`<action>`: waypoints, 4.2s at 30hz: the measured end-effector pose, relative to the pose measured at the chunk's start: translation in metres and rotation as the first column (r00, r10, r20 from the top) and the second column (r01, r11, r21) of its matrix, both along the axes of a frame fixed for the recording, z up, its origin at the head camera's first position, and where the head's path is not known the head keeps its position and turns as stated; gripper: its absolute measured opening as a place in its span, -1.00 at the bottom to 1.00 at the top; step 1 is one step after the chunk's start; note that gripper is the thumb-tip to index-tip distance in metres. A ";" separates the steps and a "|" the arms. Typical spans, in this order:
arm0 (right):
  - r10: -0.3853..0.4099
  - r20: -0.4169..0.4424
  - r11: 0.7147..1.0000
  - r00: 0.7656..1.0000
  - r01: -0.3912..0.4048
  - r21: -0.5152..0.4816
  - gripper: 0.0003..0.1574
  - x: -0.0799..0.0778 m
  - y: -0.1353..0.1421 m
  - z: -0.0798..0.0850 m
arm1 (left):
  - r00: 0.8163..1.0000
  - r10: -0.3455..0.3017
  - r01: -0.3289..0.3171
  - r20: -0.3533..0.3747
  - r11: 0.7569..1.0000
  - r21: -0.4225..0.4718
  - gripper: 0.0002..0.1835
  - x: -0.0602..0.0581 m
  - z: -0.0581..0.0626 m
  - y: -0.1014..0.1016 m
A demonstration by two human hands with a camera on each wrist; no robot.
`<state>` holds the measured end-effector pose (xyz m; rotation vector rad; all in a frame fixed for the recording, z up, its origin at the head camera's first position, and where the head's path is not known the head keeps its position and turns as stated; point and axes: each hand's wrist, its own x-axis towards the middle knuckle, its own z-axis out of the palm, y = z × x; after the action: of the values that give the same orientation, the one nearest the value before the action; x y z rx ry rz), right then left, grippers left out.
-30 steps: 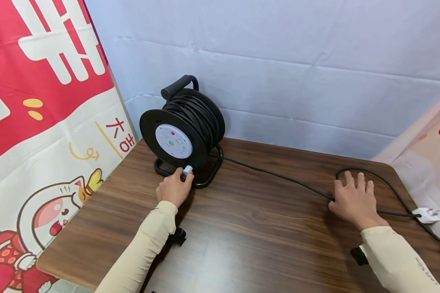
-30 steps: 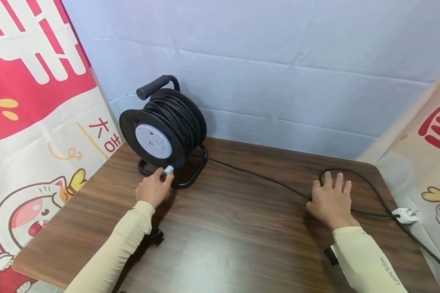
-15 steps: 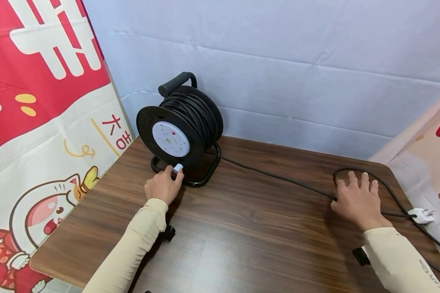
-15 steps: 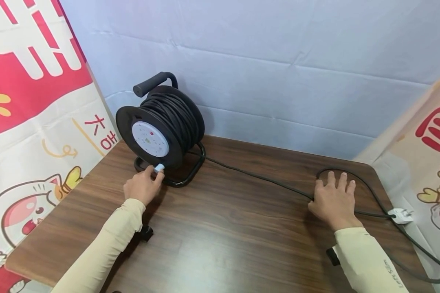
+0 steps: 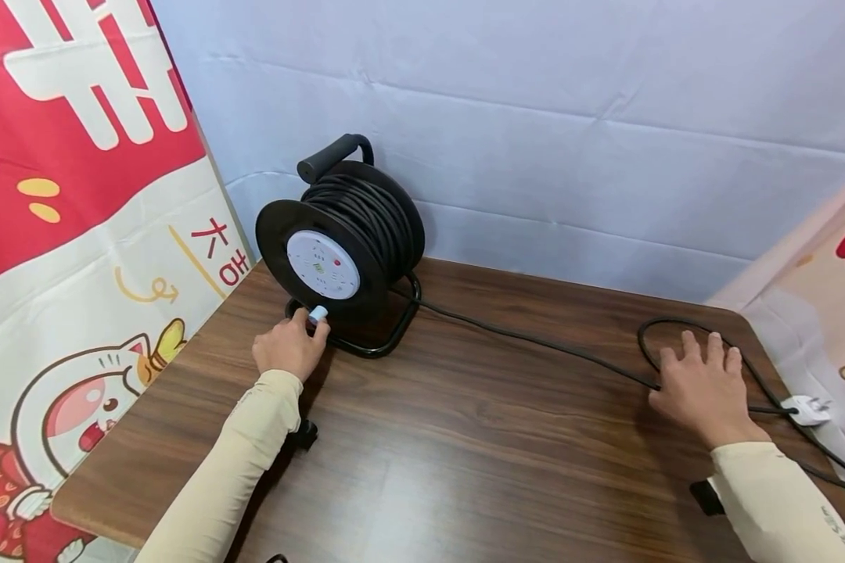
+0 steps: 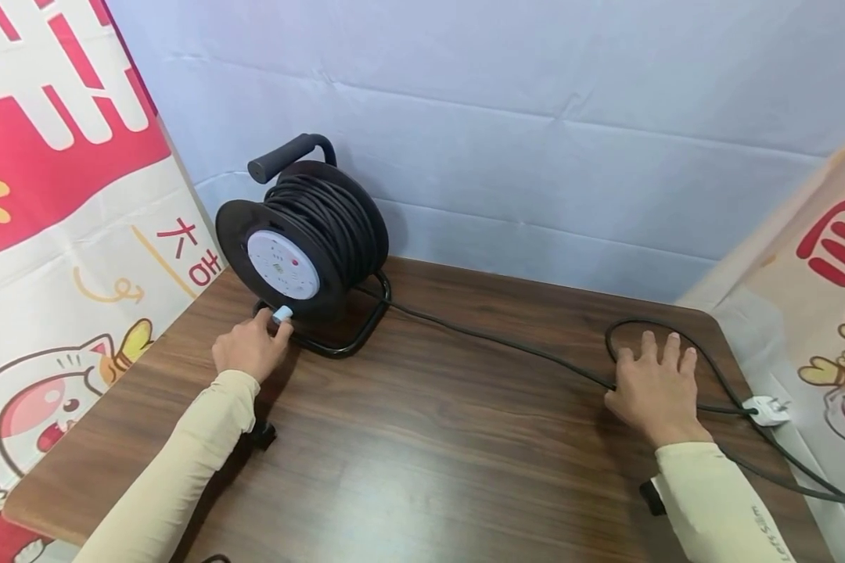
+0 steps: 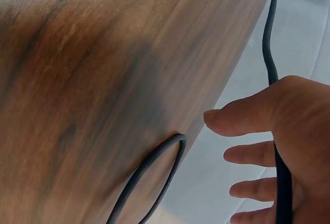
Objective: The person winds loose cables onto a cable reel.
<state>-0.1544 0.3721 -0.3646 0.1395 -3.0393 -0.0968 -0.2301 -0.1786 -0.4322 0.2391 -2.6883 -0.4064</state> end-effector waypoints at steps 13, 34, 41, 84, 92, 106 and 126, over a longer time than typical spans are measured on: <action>-0.056 -0.017 0.998 0.998 0.056 -0.016 -0.12 0.005 0.025 0.002 | 0.999 0.023 -0.022 0.042 0.999 -0.032 -0.54 -0.014 0.023 -0.034; -0.111 -0.044 0.991 0.993 0.107 -0.083 -0.24 0.012 0.051 -0.007 | 0.996 0.053 -0.054 -0.073 0.999 -0.004 -0.65 -0.028 0.083 -0.059; -0.120 -0.051 0.989 0.991 0.115 -0.096 -0.28 0.011 0.056 -0.013 | 0.998 0.037 -0.035 -0.058 0.999 0.039 -0.64 -0.027 0.095 -0.061; -0.124 0.014 0.985 0.992 0.125 -0.123 -0.27 0.002 0.048 -0.025 | 0.968 -0.066 0.147 -0.241 0.930 0.338 -0.61 -0.010 0.156 0.003; -0.123 0.031 0.985 0.992 0.126 -0.119 -0.24 -0.003 0.044 -0.025 | 0.945 -0.102 0.206 -0.310 0.923 0.324 -0.65 -0.002 0.153 0.021; -0.173 -0.027 0.981 0.985 0.170 -0.095 -0.27 0.001 0.046 -0.030 | 0.903 -0.212 0.304 -0.374 0.930 0.206 -0.70 0.012 0.133 0.072; 0.077 -0.382 0.997 0.921 -0.071 0.029 -0.25 -0.025 0.004 -0.023 | 0.882 -0.281 0.335 -0.379 0.938 0.083 -0.71 0.024 0.077 0.097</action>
<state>-0.1791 0.3760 -0.3875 0.2093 -2.6391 -0.1245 -0.2060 -0.0817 -0.3552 -0.2144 -2.3307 -0.6746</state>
